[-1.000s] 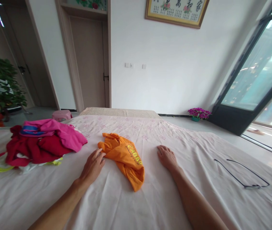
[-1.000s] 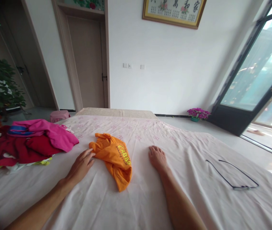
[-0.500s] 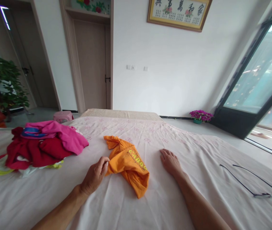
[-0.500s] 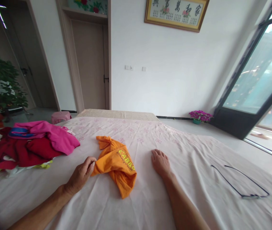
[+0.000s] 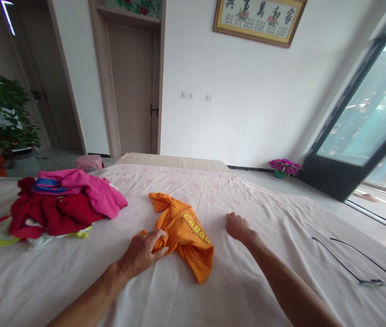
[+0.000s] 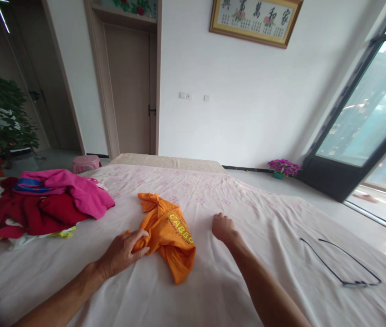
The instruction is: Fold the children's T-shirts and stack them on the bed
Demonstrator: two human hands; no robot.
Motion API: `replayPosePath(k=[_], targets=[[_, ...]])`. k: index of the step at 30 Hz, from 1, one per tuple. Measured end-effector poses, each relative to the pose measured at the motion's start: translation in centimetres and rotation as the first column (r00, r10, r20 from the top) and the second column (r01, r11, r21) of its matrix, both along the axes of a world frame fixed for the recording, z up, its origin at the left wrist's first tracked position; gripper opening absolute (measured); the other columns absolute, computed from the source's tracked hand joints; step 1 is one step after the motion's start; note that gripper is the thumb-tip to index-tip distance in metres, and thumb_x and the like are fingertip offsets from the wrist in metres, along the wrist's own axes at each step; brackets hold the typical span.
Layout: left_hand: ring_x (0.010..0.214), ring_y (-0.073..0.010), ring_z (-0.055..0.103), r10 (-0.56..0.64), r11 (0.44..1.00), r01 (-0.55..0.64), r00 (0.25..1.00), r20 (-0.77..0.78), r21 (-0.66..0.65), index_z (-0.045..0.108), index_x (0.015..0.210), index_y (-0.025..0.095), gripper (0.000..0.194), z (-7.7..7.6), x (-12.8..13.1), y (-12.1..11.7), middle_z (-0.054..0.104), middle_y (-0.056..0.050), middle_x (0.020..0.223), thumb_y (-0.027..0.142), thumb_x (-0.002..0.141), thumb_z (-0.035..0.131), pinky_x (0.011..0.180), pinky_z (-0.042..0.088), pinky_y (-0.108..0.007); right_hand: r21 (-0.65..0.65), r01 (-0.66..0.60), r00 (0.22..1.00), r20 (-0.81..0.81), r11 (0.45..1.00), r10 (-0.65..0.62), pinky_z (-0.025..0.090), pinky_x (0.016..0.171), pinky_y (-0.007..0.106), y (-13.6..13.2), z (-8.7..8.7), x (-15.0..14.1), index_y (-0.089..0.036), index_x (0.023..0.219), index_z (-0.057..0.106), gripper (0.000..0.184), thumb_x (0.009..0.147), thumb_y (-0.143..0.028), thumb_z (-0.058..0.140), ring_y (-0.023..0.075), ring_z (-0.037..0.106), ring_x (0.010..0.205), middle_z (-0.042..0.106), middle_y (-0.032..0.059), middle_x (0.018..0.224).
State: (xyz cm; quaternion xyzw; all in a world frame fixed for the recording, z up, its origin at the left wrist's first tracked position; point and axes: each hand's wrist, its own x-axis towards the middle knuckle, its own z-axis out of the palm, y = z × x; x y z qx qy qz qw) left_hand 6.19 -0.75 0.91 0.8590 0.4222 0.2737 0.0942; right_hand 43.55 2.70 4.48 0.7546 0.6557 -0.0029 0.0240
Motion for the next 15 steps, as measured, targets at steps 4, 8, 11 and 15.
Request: replayPosePath(k=[4,8,11,15], targets=[[0.097,-0.0203,0.069,-0.013,0.999,0.013,1.0,0.003,-0.038,0.059,0.107,0.028,0.025,0.0,-0.1,0.1,0.073,0.0,0.107,0.031,0.082,0.063,0.085,0.047,-0.031,0.014,-0.109,0.991,-0.077,0.994,0.11,0.046,0.079,0.035,3.6,2.8,-4.6,-0.021,0.101,0.072,0.034,0.095,-0.026,0.039,0.0262,0.065,0.098,0.07,0.0125,0.105],[0.1,-0.0197,0.068,-0.025,0.997,0.027,0.999,0.023,-0.078,0.061,0.107,0.028,0.023,0.3,-0.2,0.0,0.073,0.0,0.108,0.034,0.085,0.061,0.088,0.047,-0.031,0.104,-0.214,0.961,-0.159,0.971,0.229,0.044,0.086,0.033,6.8,3.8,-12.1,-0.028,0.126,0.06,0.044,0.1,-0.049,0.032,0.0239,0.059,0.112,0.063,0.0068,0.126],[0.101,-0.0199,0.068,-0.031,0.994,0.033,0.999,0.022,-0.108,0.061,0.107,0.028,0.024,0.4,-0.3,0.0,0.072,0.0,0.109,0.036,0.085,0.062,0.088,0.047,-0.031,0.144,-0.279,0.931,-0.201,0.949,0.305,0.041,0.094,0.041,8.4,3.4,-17.3,-0.021,0.128,0.057,0.054,0.093,-0.06,0.043,0.03,0.053,0.12,0.059,0.014,0.13],[0.099,-0.0206,0.067,-0.027,0.993,0.028,1.0,0.01,-0.111,0.062,0.107,0.027,0.025,0.4,-0.6,0.1,0.072,0.0,0.108,0.035,0.083,0.063,0.088,0.047,-0.032,0.118,-0.201,0.906,-0.356,0.972,0.23,0.041,0.094,0.042,10.2,2.6,-20.0,-0.014,0.11,0.065,0.039,0.082,-0.04,0.064,0.0328,0.055,0.117,0.063,0.0187,0.122]])
